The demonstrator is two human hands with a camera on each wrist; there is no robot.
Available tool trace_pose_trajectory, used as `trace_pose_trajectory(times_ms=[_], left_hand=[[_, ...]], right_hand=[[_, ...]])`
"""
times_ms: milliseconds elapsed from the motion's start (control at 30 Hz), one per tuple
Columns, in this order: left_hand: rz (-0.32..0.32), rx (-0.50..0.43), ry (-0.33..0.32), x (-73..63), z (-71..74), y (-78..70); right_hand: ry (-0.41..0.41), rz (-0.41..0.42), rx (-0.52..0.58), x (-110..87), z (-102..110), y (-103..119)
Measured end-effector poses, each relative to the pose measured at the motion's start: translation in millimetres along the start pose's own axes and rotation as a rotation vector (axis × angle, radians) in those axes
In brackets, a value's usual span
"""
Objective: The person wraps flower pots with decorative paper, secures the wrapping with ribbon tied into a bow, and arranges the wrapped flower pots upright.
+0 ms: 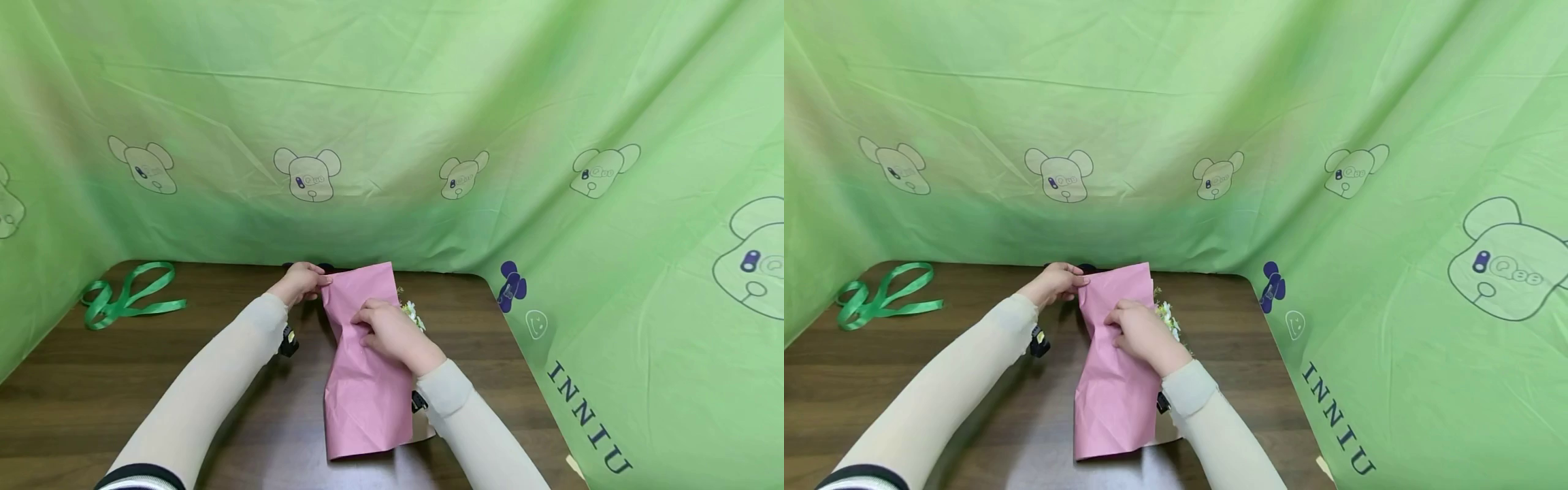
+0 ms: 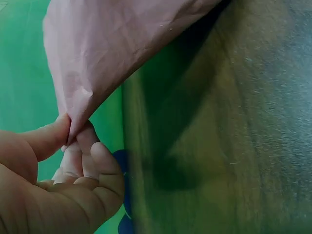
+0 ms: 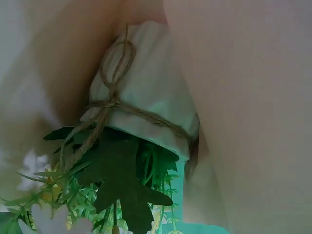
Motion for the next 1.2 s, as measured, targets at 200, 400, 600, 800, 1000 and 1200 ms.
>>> trace_pose_trajectory(times_ms=[200,400,600,800,1000,1200], left_hand=[[-0.065,0.125,-0.024,-11.5,1.0,10.6],[-0.045,0.37,0.142,-63.7,-0.9,33.7],[0.029,0.246,0.426,-126.2,-25.1,60.7],[0.008,0.017,0.491,-158.1,-34.2,78.1],[-0.018,0.012,0.489,-172.6,-45.3,84.6],[-0.062,0.156,0.298,-180.3,-55.9,85.6]], right_hand=[[0.016,-0.004,0.021,2.9,0.9,-3.0],[0.02,-0.019,0.041,1.6,-1.8,-9.4],[0.029,-0.018,0.059,1.8,-0.3,-13.8],[0.079,-0.008,0.075,5.4,3.1,-12.9],[0.097,0.007,0.069,7.1,4.6,-15.7],[0.129,-0.001,0.064,10.1,7.2,-13.8]])
Point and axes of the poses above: each hand's wrist, its own x-axis towards the middle knuckle, its own z-axis out of the back of the hand, y = z × x, the point moved 1 cm from there along x, towards the middle knuckle
